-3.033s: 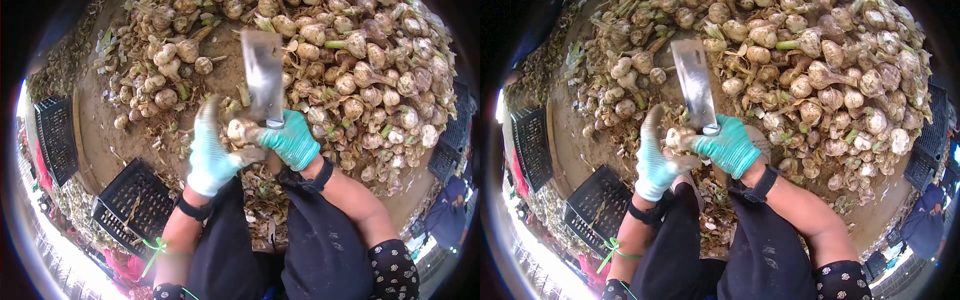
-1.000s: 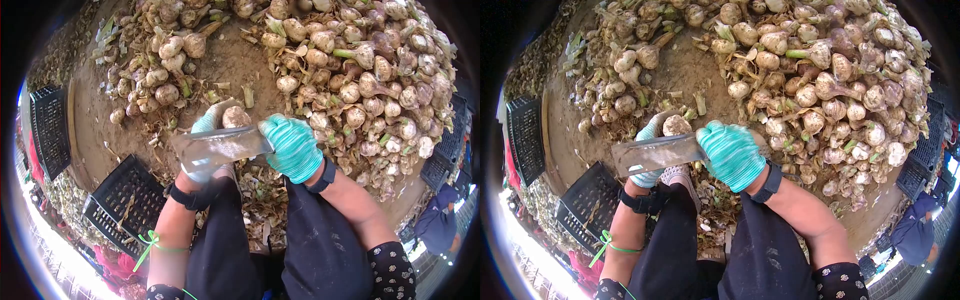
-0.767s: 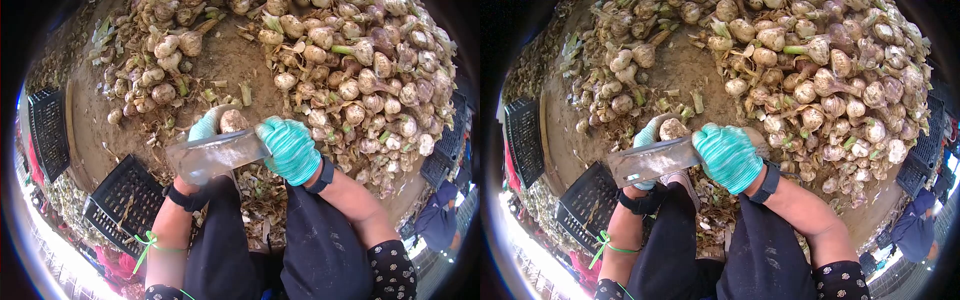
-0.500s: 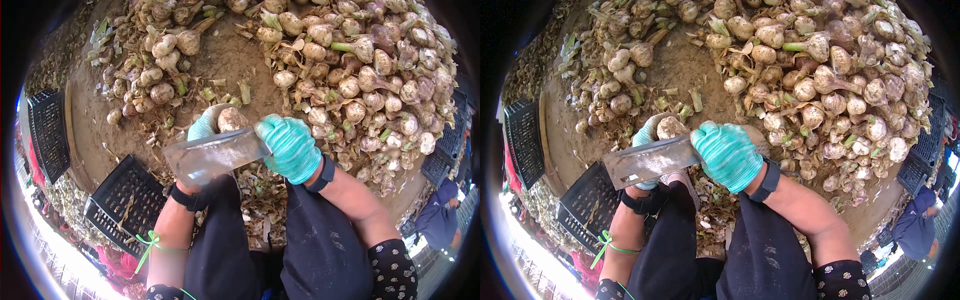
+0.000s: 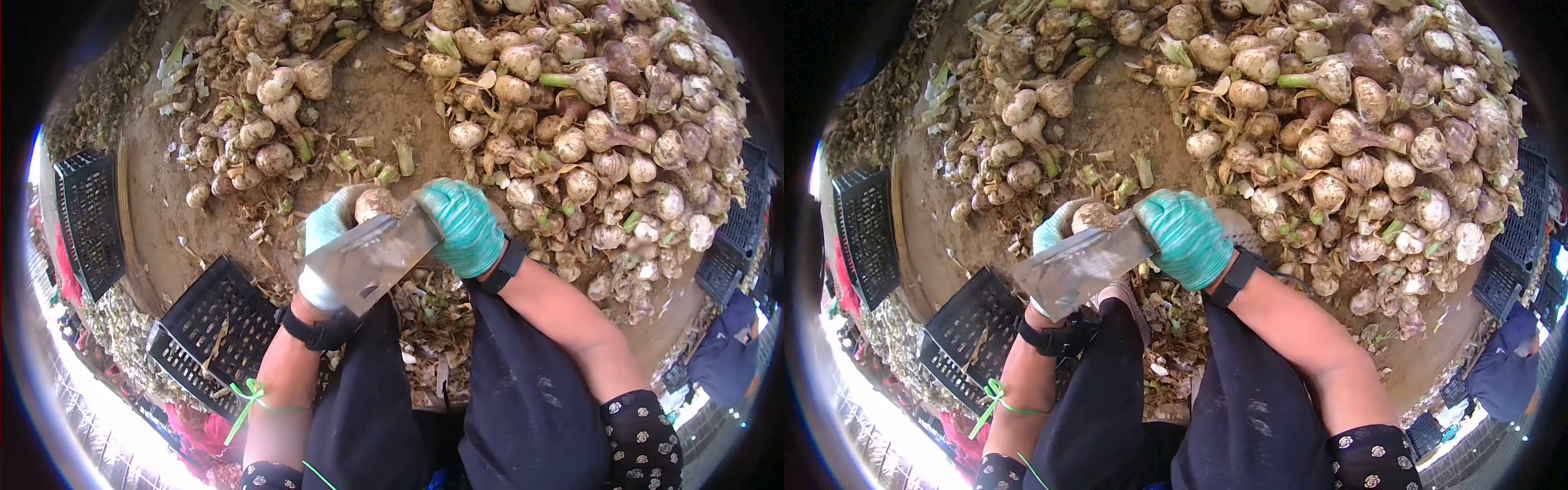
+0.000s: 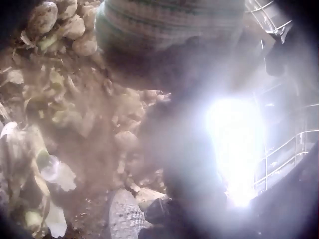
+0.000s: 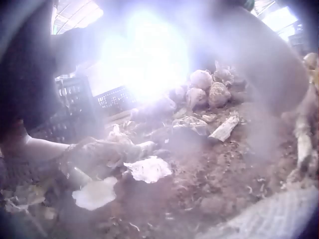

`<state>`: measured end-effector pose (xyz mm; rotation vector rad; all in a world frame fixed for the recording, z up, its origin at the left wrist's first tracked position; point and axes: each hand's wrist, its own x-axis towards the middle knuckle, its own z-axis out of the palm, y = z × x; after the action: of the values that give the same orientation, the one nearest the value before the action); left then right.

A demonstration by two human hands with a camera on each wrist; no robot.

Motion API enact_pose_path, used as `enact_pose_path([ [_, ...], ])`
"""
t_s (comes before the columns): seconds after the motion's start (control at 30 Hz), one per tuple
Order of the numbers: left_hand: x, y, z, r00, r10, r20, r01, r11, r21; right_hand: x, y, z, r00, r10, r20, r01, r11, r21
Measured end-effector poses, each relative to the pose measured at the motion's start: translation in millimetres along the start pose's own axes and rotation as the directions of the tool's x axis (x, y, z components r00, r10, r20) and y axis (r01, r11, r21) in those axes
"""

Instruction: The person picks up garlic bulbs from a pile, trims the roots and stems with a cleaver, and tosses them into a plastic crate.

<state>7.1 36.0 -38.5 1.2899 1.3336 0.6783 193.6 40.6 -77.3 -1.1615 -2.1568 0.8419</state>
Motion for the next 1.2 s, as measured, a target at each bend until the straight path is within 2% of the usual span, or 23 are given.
enact_pose_path([
  [0.03,-5,-3,1,1.0,0.002,0.004,-0.002,1.0,-0.002,-1,1,-2,1.0,0.003,-0.001,-0.003,1.0,-0.003],
  [0.1,-14,-2,1,0.964,-0.247,0.102,0.267,0.88,-0.393,0,6,-2,0.999,-0.023,-0.027,0.022,0.999,-0.025],
  [0.13,-6,49,1,0.906,-0.403,0.129,0.42,0.893,-0.16,-8,24,6,0.971,0.238,-0.035,-0.236,0.971,0.037],
  [0.17,-17,50,4,0.98,-0.082,0.184,0.124,0.966,-0.229,-6,32,5,0.872,0.489,-0.028,-0.484,0.869,0.102],
  [0.2,-17,32,9,0.934,-0.338,0.114,0.334,0.716,-0.613,-9,39,-5,0.905,0.392,-0.165,-0.409,0.909,-0.082],
  [0.23,-17,15,15,0.806,-0.57,0.16,0.376,0.285,-0.882,-11,31,-12,0.847,0.494,-0.194,-0.49,0.869,0.075],
  [0.3,-9,32,10,0.944,-0.32,0.074,0.311,0.798,-0.516,-4,7,-26,0.661,0.75,0.012,-0.651,0.566,0.506],
  [0.43,-4,14,18,0.978,-0.208,0.01,0.19,0.873,-0.45,12,-18,-35,0.691,0.701,0.175,-0.653,0.503,0.567],
  [0.5,0,9,23,0.978,-0.207,0.018,0.195,0.887,-0.42,13,-21,-31,0.656,0.603,0.454,-0.685,0.223,0.694],
  [0.53,1,10,22,0.996,-0.087,-0.033,0.083,0.99,-0.112,15,-21,-26,0.655,0.57,0.495,-0.672,0.141,0.727],
  [0.57,2,11,20,0.998,0.045,-0.048,-0.034,0.977,0.212,16,-23,-27,0.654,0.568,0.499,-0.676,0.142,0.723],
  [0.63,-8,-1,20,0.971,-0.169,-0.167,0.142,0.976,-0.163,21,-29,-31,0.709,0.638,0.298,-0.584,0.296,0.756],
  [0.67,-10,-4,14,0.935,-0.353,0.007,0.292,0.761,-0.58,18,-25,-25,0.829,0.547,0.114,-0.416,0.468,0.78],
  [0.7,-12,-6,9,0.873,-0.428,0.235,0.403,0.359,-0.842,20,-24,-27,0.834,0.539,0.12,-0.415,0.468,0.78],
  [0.77,-6,13,14,0.894,-0.384,0.232,0.381,0.377,-0.844,23,-25,-38,0.937,0.297,0.184,-0.349,0.81,0.471],
  [0.8,-4,13,15,0.894,-0.416,0.167,0.372,0.48,-0.794,21,-25,-41,0.875,0.389,0.288,-0.484,0.688,0.541],
  [0.9,-3,1,15,0.913,-0.406,0.051,0.35,0.712,-0.609,19,-26,-45,0.775,0.574,0.266,-0.63,0.671,0.391],
  [1.0,-6,-5,13,0.977,-0.141,-0.161,0.124,0.986,-0.111,11,-15,-30,0.926,0.367,0.085,-0.376,0.886,0.27],
  [1.03,-7,-8,11,0.977,-0.141,-0.158,0.125,0.986,-0.108,11,-14,-29,0.973,0.216,0.077,-0.223,0.97,0.101],
  [1.1,-9,-13,9,0.951,0.196,-0.238,-0.215,0.975,-0.053,7,-9,-23,0.99,0.141,0.011,-0.141,0.989,0.039],
  [1.13,-7,-3,5,0.97,-0.064,-0.235,0.065,0.998,-0.006,4,4,-17,0.898,0.413,0.15,-0.413,0.91,-0.033],
  [1.17,-5,-6,5,0.942,-0.144,-0.303,0.105,0.984,-0.143,0,18,-12,0.717,0.649,0.255,-0.637,0.758,-0.14],
  [1.2,-3,-4,2,0.917,-0.239,-0.32,0.153,0.95,-0.27,-12,31,-9,0.711,0.695,0.107,-0.687,0.719,-0.102],
])
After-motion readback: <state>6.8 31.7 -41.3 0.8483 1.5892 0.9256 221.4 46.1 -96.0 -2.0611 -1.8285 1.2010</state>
